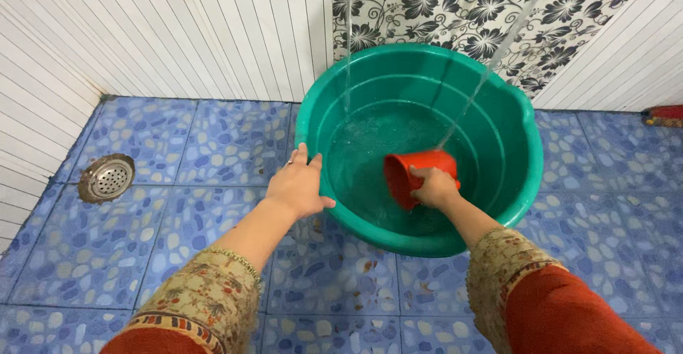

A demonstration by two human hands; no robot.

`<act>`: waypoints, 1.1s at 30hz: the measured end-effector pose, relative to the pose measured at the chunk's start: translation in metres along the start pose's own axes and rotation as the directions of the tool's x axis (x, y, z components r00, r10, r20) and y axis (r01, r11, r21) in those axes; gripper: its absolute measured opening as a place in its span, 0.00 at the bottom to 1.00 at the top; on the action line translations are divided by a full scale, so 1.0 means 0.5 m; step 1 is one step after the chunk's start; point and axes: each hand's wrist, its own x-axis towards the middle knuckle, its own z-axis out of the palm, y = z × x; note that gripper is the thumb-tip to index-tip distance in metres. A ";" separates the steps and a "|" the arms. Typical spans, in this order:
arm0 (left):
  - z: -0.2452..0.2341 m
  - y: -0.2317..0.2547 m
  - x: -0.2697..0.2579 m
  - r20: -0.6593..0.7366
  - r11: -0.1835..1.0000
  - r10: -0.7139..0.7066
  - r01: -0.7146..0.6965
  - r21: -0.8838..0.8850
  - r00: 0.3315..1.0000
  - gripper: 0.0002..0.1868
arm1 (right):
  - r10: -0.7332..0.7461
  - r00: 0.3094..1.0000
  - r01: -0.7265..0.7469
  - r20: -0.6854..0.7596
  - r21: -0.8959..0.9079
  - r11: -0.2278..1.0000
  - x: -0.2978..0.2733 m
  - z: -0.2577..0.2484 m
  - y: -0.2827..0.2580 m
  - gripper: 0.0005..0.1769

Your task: The person wipes the exterior and top of a washing machine with a green cloth and fills the machine with water by pouring from a red mug and handling buckets.

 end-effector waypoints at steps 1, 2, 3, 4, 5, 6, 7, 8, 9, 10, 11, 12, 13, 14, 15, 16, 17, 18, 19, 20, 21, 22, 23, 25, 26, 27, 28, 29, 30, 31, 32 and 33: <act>0.000 0.001 0.000 0.001 1.000 -0.004 0.004 0.002 1.000 0.58 | -0.005 1.000 0.003 0.021 0.118 0.993 0.000 0.000 -0.001 0.42; -0.001 0.003 -0.001 0.001 1.000 -0.008 0.008 0.003 1.000 0.58 | -0.013 0.999 0.003 0.041 0.234 0.972 -0.002 -0.001 -0.003 0.42; -0.002 0.004 -0.001 0.001 1.000 -0.010 0.010 0.006 1.000 0.58 | -0.010 1.000 0.002 0.026 0.284 0.959 -0.005 -0.003 -0.006 0.41; -0.003 0.005 -0.001 0.002 1.000 -0.015 0.015 -0.001 1.000 0.59 | -0.006 1.000 0.002 0.012 0.333 0.943 -0.009 -0.004 -0.012 0.40; -0.003 0.005 -0.001 0.002 1.000 -0.021 0.021 -0.009 1.000 0.59 | -0.002 1.000 0.003 -0.003 0.380 0.925 -0.013 -0.009 -0.022 0.38; -0.003 0.006 0.000 0.002 1.000 -0.026 0.026 -0.016 1.000 0.59 | 0.038 0.998 -0.058 0.049 0.503 0.862 -0.017 -0.017 -0.030 0.37; -0.001 0.006 -0.001 -0.002 1.000 -0.022 0.022 -0.009 1.000 0.59 | 0.072 0.992 -0.123 0.108 0.612 0.781 -0.024 -0.026 -0.033 0.37; 0.001 0.005 -0.001 -0.006 1.000 -0.019 0.019 -0.002 1.000 0.59 | 0.096 0.981 -0.190 0.171 0.705 0.683 -0.031 -0.035 -0.036 0.36; 0.001 0.003 0.000 -0.014 1.000 -0.015 0.015 0.007 1.000 0.59 | 0.086 0.980 -0.192 0.177 0.766 0.614 -0.035 -0.041 -0.041 0.34; 0.002 0.003 0.000 -0.022 1.000 -0.007 0.007 0.015 1.000 0.59 | 0.075 0.980 -0.193 0.182 0.819 0.540 -0.038 -0.045 -0.045 0.32; 0.005 0.003 0.000 -0.032 1.000 -0.001 0.002 0.023 0.999 0.58 | 0.061 0.981 -0.194 0.187 0.866 0.461 -0.040 -0.047 -0.049 0.29; 0.008 0.003 -0.002 -0.041 1.000 0.005 -0.003 0.031 0.999 0.58 | 0.089 0.975 -0.222 0.205 0.920 0.323 -0.044 -0.047 -0.050 0.28; 0.010 0.003 -0.004 -0.043 0.999 -0.004 0.005 0.037 0.999 0.56 | 0.111 0.967 -0.244 0.227 0.954 0.176 -0.048 -0.046 -0.054 0.27; 0.012 0.004 -0.005 -0.045 0.999 -0.012 0.014 0.043 0.999 0.55 | 0.130 0.959 -0.258 0.253 0.966 0.025 -0.052 -0.046 -0.058 0.26; 0.015 0.004 -0.008 -0.047 0.999 -0.022 0.024 0.049 0.999 0.53 | 0.143 0.959 -0.247 0.244 0.969 0.006 -0.055 -0.048 -0.063 0.26; 0.018 0.004 -0.012 -0.071 0.999 -0.013 0.017 0.049 0.997 0.52 | 0.156 0.959 -0.236 0.235 0.972 -0.012 -0.059 -0.051 -0.068 0.25; 0.022 0.003 -0.017 -0.096 0.999 -0.004 0.009 0.051 0.995 0.51 | 0.170 0.959 -0.223 0.225 0.974 -0.031 -0.063 -0.054 -0.075 0.24; 0.026 0.002 -0.022 -0.122 0.999 0.006 0.001 0.054 0.993 0.50 | 0.146 0.963 -0.222 0.227 0.974 -0.048 -0.067 -0.055 -0.083 0.25; 0.029 0.000 -0.025 -0.129 0.999 0.003 0.003 0.047 0.992 0.50 | 0.122 0.966 -0.220 0.227 0.973 -0.066 -0.070 -0.055 -0.091 0.25; 0.031 -0.002 -0.028 -0.137 0.999 0.001 0.005 0.039 0.991 0.50 | 0.098 0.969 -0.219 0.227 0.972 -0.084 -0.071 -0.057 -0.097 0.25; 0.033 -0.004 -0.032 -0.143 0.999 -0.002 0.007 0.032 0.990 0.49 | 0.117 0.972 -0.194 0.204 0.977 -0.093 -0.071 -0.061 -0.100 0.25; 0.033 -0.008 -0.036 -0.153 0.999 0.009 -0.004 0.034 0.988 0.48 | 0.136 0.974 -0.168 0.181 0.981 -0.101 -0.069 -0.067 -0.102 0.25; 0.028 -0.013 -0.037 -0.164 0.999 0.023 -0.017 0.037 0.986 0.48 | 0.157 0.975 -0.140 0.156 0.984 -0.109 -0.066 -0.075 -0.102 0.25; 0.008 -0.022 -0.041 -0.179 0.998 0.036 -0.027 0.051 0.983 0.46 | 0.164 0.979 -0.100 0.123 0.985 -0.143 -0.068 -0.102 -0.099 0.26; -0.009 -0.025 -0.042 -0.184 0.998 0.035 -0.024 0.061 0.982 0.45 | 0.168 0.980 -0.081 0.107 0.984 -0.159 -0.071 -0.120 -0.101 0.26; -0.030 -0.026 -0.047 -0.184 0.997 0.033 -0.020 0.071 0.982 0.45 | 0.187 0.977 -0.073 0.102 0.985 -0.155 -0.078 -0.140 -0.106 0.25; -0.053 -0.024 -0.053 -0.188 0.997 0.039 -0.026 0.071 0.981 0.45 | 0.205 0.974 -0.065 0.096 0.986 -0.151 -0.086 -0.166 -0.112 0.25; -0.083 -0.020 -0.058 -0.196 0.997 0.046 -0.032 0.073 0.980 0.44 | 0.221 0.971 -0.053 0.085 0.988 -0.148 -0.094 -0.196 -0.123 0.25; -0.118 -0.015 -0.063 -0.204 0.996 0.053 -0.038 0.076 0.978 0.44 | 0.233 0.969 -0.045 0.081 0.987 -0.156 -0.103 -0.228 -0.135 0.25; -0.153 -0.007 -0.069 -0.201 0.995 0.068 -0.051 0.088 0.977 0.44 | 0.254 0.964 -0.039 0.080 0.986 -0.163 -0.120 -0.261 -0.141 0.25; -0.191 0.002 -0.074 -0.198 0.993 0.084 -0.065 0.101 0.977 0.44 | 0.276 0.958 -0.033 0.080 0.985 -0.170 -0.137 -0.298 -0.148 0.24; -0.229 0.014 -0.080 -0.197 0.990 0.101 -0.080 0.112 0.975 0.44 | 0.280 0.957 -0.029 0.079 0.983 -0.179 -0.153 -0.338 -0.153 0.24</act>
